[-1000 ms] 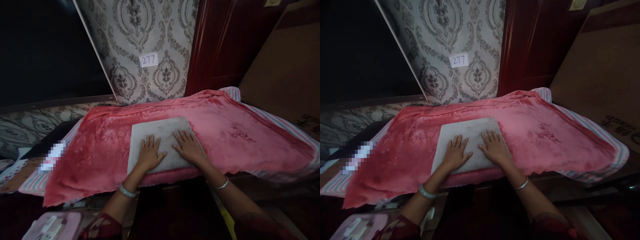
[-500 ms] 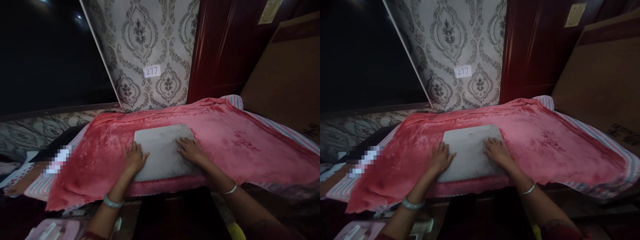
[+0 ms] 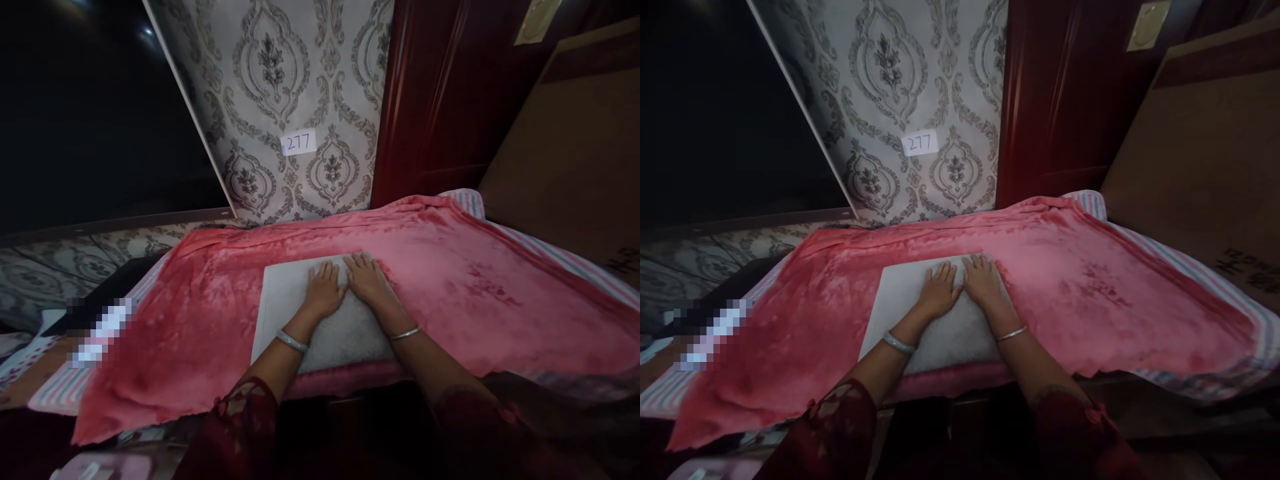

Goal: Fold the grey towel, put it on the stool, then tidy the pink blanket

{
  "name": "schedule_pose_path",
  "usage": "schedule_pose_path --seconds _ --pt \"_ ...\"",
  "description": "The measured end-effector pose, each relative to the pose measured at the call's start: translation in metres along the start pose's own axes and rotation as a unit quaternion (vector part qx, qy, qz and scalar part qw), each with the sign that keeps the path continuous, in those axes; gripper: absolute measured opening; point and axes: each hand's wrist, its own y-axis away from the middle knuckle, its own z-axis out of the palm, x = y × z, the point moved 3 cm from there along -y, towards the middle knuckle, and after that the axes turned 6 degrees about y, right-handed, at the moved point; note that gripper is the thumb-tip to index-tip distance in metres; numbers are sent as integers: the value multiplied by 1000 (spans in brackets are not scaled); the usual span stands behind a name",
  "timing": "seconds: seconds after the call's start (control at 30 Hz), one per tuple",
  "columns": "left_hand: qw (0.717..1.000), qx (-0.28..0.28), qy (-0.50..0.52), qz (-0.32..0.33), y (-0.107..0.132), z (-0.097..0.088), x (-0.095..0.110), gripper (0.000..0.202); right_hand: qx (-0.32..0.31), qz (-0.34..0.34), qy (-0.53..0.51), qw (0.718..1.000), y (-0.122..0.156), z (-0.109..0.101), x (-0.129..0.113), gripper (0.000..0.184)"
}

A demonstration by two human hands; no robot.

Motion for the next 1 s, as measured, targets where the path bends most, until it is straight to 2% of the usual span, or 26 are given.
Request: schedule_pose_path --seconds 0.1,0.17,0.3,0.4,0.47,0.53,0.63,0.7,0.8,0.9,1.0 --pt "1000 -3 -5 -8 2 -4 -6 69 0 2 -8 1000 -1 0 2 52" --pt "999 -8 -9 -32 3 -11 -17 72 -4 2 -12 1000 -3 -1 3 52" --pt "994 -10 -12 -110 14 -24 -61 74 -12 1 -17 1000 -3 -1 5 53" --pt "990 9 2 -140 30 -30 -94 70 -14 1 -23 1000 -2 0 6 53" --pt "990 24 14 -139 38 -33 -107 69 -10 1 -28 1000 -2 0 6 52" --pt "990 26 15 -141 41 -37 -111 68 -9 2 -30 1000 -3 -2 5 52" --pt "984 4 -3 -176 41 -44 -102 68 -27 4 -29 999 -5 -8 5 51" --pt "985 -4 -11 -174 46 -47 -84 67 -57 4 -32 998 -3 -14 7 51" --pt "998 9 -5 -66 68 -42 -43 64 -79 -17 -41 996 17 -23 8 53" --pt "998 9 4 59 99 -21 -8 64 -60 -58 -38 996 56 -29 5 55" --pt "997 9 4 82 117 -2 6 65 -50 -66 -32 996 89 -30 -1 54"
